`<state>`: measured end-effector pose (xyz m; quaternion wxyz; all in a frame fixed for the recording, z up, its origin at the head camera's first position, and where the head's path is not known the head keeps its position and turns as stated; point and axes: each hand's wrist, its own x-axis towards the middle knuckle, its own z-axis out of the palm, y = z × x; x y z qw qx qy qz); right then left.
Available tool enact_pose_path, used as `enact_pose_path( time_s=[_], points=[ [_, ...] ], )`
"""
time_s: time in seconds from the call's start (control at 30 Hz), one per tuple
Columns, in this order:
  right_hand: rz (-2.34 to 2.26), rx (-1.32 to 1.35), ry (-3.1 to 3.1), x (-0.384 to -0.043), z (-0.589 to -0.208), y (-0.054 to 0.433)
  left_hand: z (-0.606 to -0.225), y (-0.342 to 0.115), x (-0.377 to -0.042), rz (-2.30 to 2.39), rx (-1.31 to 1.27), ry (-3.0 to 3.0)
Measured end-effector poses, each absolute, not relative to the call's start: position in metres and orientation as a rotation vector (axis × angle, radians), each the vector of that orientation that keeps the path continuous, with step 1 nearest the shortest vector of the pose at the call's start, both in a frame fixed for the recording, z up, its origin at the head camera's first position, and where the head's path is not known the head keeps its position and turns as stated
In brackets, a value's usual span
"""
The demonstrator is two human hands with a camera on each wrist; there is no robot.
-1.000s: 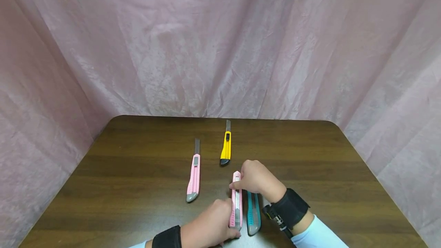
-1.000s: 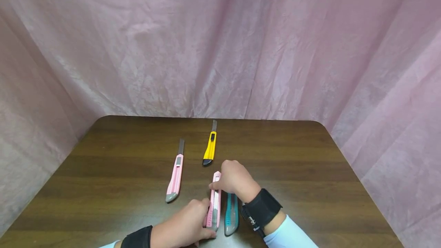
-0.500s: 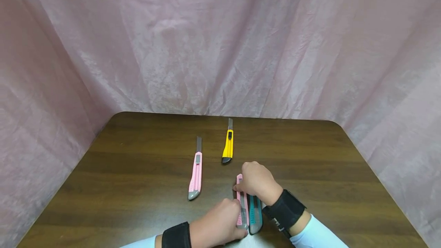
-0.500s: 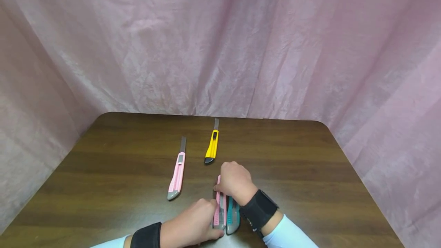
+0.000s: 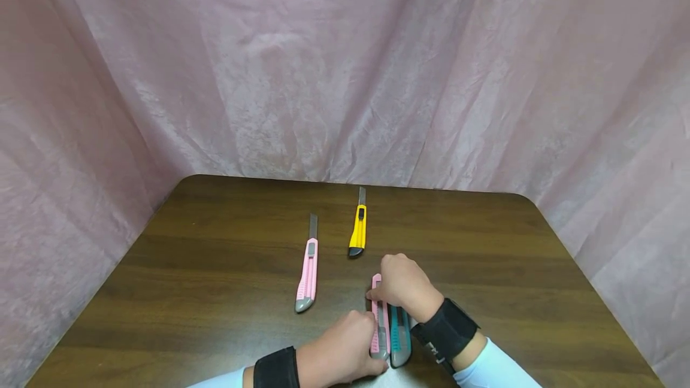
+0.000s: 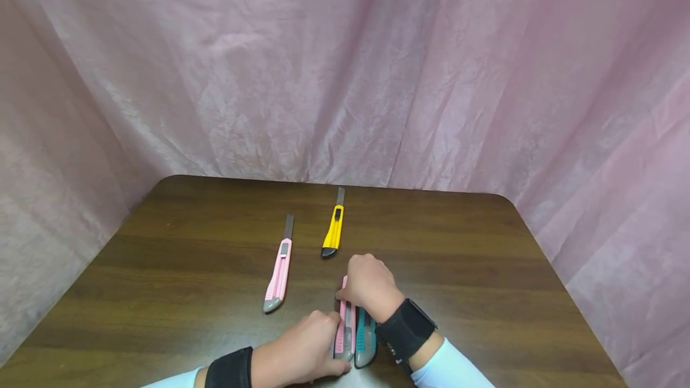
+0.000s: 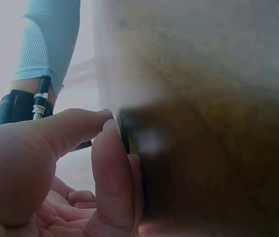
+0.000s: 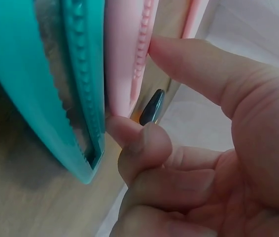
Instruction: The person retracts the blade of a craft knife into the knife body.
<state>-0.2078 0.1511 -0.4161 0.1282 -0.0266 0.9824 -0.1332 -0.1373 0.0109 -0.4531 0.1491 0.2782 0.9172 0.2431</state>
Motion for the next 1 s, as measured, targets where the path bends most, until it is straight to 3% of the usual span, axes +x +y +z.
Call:
enact_pose_path(
  time_s=[0.37,0.5,0.77,1.0],
  points=[
    [-0.476,-0.182,2.904,-0.214,-0.412,0.158,-0.447,0.003,-0.146,0.746,0.72,2.598],
    [-0.668,-0.209,2.862,-0.23,-0.411,0.17,-0.433,0.004,-0.18,0.73,0.562,2.654],
    [-0.845,-0.12,2.833,-0.258,-0.412,0.192,-0.427,0.007,-0.285,0.613,0.422,2.959],
    [-0.898,-0.126,2.808,-0.261,-0.416,0.191,-0.442,0.008,-0.312,0.583,0.214,2.827]
  ],
)
